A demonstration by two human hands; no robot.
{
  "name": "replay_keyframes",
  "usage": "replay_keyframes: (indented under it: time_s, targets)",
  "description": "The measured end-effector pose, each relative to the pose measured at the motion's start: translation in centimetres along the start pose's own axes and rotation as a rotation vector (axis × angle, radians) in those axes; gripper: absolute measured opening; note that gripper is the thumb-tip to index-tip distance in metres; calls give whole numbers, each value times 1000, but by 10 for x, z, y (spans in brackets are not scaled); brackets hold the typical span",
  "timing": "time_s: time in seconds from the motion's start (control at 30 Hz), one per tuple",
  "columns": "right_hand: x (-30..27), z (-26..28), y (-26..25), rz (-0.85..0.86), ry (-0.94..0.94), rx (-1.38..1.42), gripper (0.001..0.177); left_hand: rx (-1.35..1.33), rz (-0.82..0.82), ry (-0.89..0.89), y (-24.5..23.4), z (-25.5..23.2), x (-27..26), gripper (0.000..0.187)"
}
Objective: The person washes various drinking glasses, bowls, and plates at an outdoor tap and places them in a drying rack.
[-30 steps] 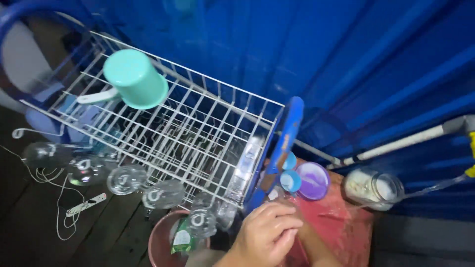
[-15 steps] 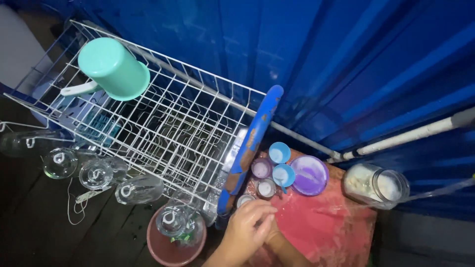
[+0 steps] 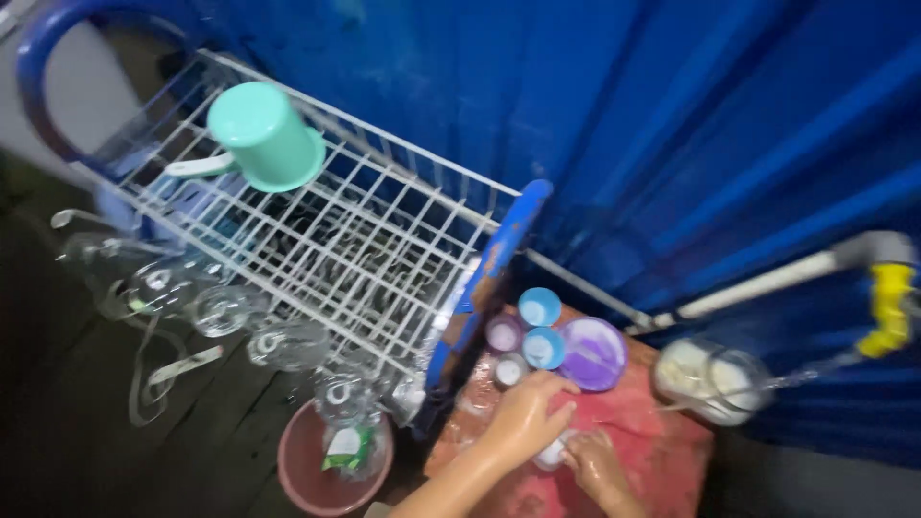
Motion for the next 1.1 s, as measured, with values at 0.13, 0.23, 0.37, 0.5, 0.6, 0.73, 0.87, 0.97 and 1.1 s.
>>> replay_keyframes:
  time_s: [0.13, 0.23, 0.37, 0.5, 0.6, 0.73, 0.87, 0.97, 1.1]
  targets:
    - [-38, -48, -70, -82, 177, -124, 13, -92, -39, 85, 68, 12, 26, 25]
    - [-50, -48, -138, -299, 29, -210, 13, -223, 40, -63, 141, 42, 48, 28]
    - [-59, -34, -200, -376, 44, -246, 11, -421, 98, -203, 242, 88, 70, 30]
    - [-57, -13, -231, -413, -81, -260, 14, -669, 182, -599, 256, 69, 68, 40]
    - [-53, 8, -248, -423, -168, -243, 15, -891, 364, -916, 250, 37, 67, 49]
    - [-46, 11, -239, -239, -247, -238, 13, -1387, 492, -1079, 280, 28, 74, 56]
    - [-27, 11, -227, -130, -227, -275, 31, -1486, 381, -956, 310, 43, 88, 41]
    - [3, -8, -224, -216, 185, -16, 46, -1562, 264, -790, 320, 54, 103, 30]
    - [19, -15, -201, 40, 267, 182, 44, -1635, 213, -715, 313, 65, 113, 30]
Point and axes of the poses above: each hand's wrist, its own x-axis towards the middle knuckle, its own y-axis out of the palm, z = x × y, the point moved 6 cm from there along x, towards the middle knuckle, and after that the axes turned 8 degrees about x, right-handed, at the moved point
